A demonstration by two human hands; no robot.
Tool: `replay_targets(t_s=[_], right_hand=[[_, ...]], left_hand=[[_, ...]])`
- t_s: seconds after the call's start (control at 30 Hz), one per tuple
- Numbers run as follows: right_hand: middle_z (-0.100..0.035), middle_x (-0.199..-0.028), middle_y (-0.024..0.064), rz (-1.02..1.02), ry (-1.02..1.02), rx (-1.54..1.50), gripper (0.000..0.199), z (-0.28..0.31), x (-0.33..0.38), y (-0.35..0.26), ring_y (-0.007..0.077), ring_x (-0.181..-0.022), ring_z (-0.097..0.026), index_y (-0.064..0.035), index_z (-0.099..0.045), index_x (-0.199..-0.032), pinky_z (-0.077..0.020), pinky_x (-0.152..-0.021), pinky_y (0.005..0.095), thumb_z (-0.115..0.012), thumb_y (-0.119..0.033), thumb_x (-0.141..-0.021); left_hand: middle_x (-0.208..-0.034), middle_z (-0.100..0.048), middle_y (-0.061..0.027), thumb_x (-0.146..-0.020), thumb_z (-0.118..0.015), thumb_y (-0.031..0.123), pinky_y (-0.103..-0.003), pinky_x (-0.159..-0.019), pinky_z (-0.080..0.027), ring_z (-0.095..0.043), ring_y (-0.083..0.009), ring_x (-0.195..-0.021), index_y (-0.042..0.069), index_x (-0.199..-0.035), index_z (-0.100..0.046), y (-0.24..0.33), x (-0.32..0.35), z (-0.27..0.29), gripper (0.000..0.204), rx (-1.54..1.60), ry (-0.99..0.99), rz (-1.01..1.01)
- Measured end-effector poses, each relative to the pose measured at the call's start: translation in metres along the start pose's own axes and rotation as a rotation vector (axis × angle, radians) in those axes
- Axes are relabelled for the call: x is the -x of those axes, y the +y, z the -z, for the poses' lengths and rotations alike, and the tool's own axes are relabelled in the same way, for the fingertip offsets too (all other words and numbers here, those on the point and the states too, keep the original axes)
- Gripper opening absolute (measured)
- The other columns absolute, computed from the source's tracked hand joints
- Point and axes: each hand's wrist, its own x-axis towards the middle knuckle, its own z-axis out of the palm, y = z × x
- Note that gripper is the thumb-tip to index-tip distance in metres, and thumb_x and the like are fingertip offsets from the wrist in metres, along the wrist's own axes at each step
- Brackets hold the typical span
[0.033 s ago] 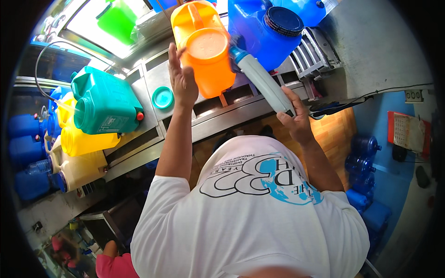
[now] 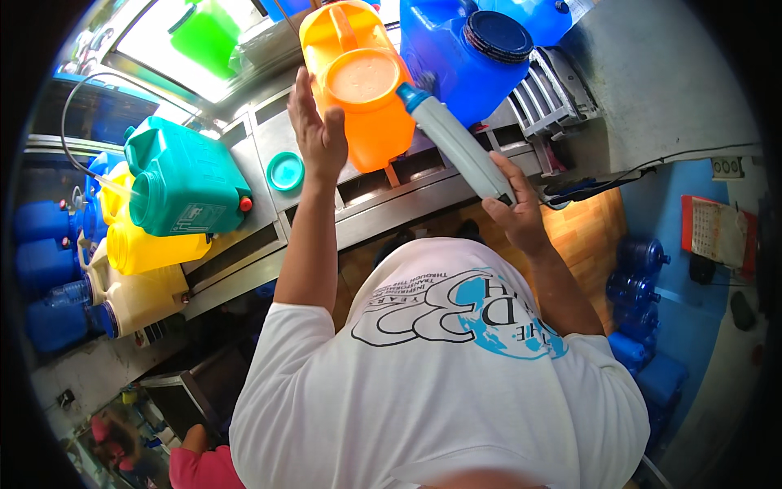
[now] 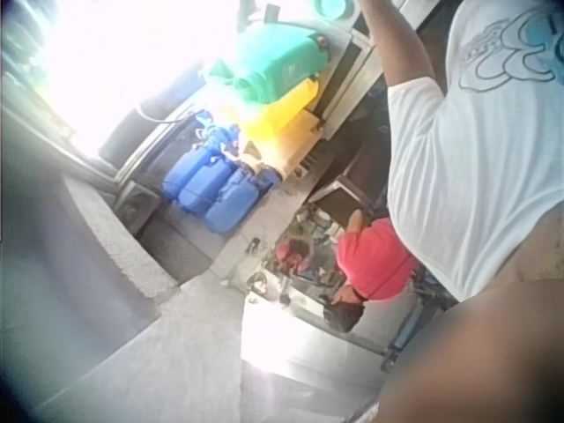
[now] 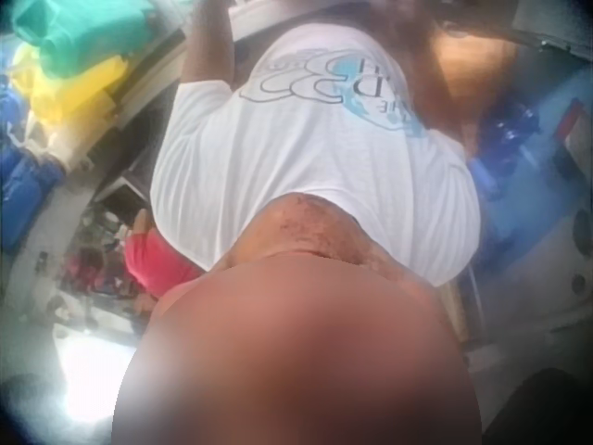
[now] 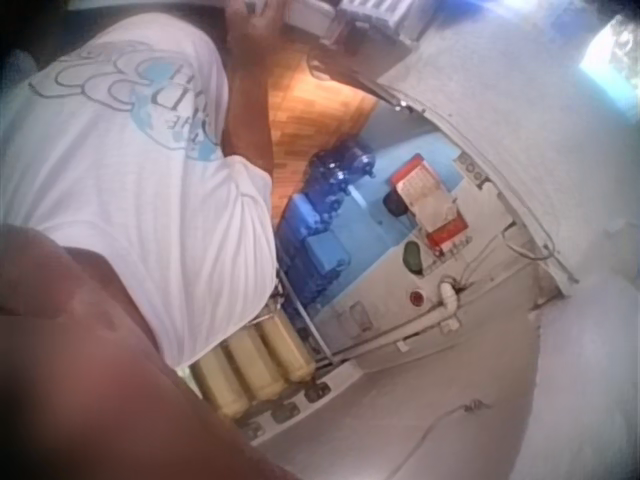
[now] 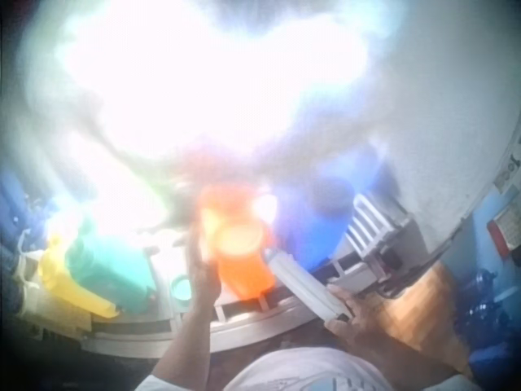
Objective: The person places lids on several large plastic jugs, then uses a handheld sealing tool to crimp the lids onto the containers. The person handles orange, blue, and green jugs one at a time, securing each lid before moving to the next.
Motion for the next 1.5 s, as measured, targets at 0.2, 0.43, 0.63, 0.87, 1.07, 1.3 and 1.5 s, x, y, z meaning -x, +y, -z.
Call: replay_targets(t_s=[0.2,0.43,0.63,0.87,1.07,1.3,1.5], right_hand=[[-0.059,-0.118,0.0059,-0.106,0.152,-0.045,0.063,0.004,-0.032,0.025,0.0086,-0.086,-0.056,-0.0043,-0.046,-0.147,-0.0489,-0.075,0.0232,-0.069,-0.014,-0.089],[-0.059,-0.107,0.008,-0.028,0.466,-0.536,0.059,0.094,0.03,0.037,0.011,-0.065,-0.052,-0.01,-0.04,-0.15,-0.0456,-0.058,0.0253,-0.06,-0.018,-0.095],[-0.053,-0.117,0.0101,-0.081,0.371,-0.533,0.064,0.234,0.002,0.07,0.0203,-0.085,-0.059,-0.0078,-0.025,-0.157,-0.0513,-0.069,0.0334,-0.052,-0.01,-0.099],[-0.062,-0.126,0.0138,-0.192,0.488,-0.477,0.047,0.326,-0.138,0.157,0.0288,-0.108,-0.067,-0.0096,-0.048,-0.144,-0.0569,-0.083,0.0369,-0.059,-0.016,-0.099],[-0.063,-0.125,0.0144,-0.161,0.65,0.299,0.044,0.35,-0.143,0.213,0.0299,-0.109,-0.066,-0.0077,-0.052,-0.139,-0.0555,-0.087,0.0384,-0.06,-0.018,-0.097],[-0.065,-0.124,0.0151,0.121,0.569,0.902,0.04,0.292,-0.018,0.253,0.0312,-0.112,-0.066,-0.0056,-0.058,-0.133,-0.0539,-0.091,0.0402,-0.062,-0.019,-0.096],[-0.068,-0.117,0.0169,-0.554,0.412,0.541,0.033,0.182,0.162,0.304,0.0366,-0.111,-0.064,-0.0068,-0.068,-0.117,-0.0511,-0.097,0.0421,-0.067,-0.025,-0.089]], left_hand=[[-0.15,-0.044,-0.017,-0.078,-0.078,0.042,-0.054,-0.117,-0.032,-0.038,-0.0429,-0.14,0.008,-0.14,-0.05,0.031,0.035,-0.036,0.077,-0.095,-0.072,-0.512],[-0.144,-0.051,-0.0161,-0.078,-0.08,0.027,-0.047,-0.111,-0.042,-0.051,-0.0378,-0.131,0.009,-0.124,-0.067,-0.039,0.122,-0.09,0.051,-0.245,-0.844,-0.383],[-0.144,-0.051,-0.0186,-0.076,-0.081,0.026,-0.048,-0.109,-0.043,-0.051,-0.0393,-0.131,0.009,-0.126,-0.065,-0.048,0.125,-0.096,0.055,-0.222,-0.875,-0.199],[-0.145,-0.052,-0.0155,-0.075,-0.081,0.03,-0.047,-0.109,-0.043,-0.051,-0.0382,-0.131,0.011,-0.127,-0.065,-0.03,0.144,-0.162,0.057,-0.177,-0.992,-0.158],[-0.146,-0.052,-0.0154,-0.081,-0.079,0.033,-0.048,-0.11,-0.042,-0.05,-0.039,-0.132,0.012,-0.129,-0.065,-0.016,0.169,-0.24,0.055,-0.165,-1.057,-0.044],[-0.141,-0.056,-0.017,-0.081,-0.081,0.026,-0.044,-0.107,-0.045,-0.053,-0.0373,-0.13,0.013,-0.13,-0.064,-0.035,0.172,-0.254,0.053,-0.269,-1.005,0.066],[-0.126,-0.065,-0.0146,-0.085,-0.079,0.023,-0.039,-0.096,-0.052,-0.064,-0.0314,-0.116,0.006,-0.122,-0.066,-0.043,0.165,-0.241,0.043,-0.267,-1.163,0.057]])
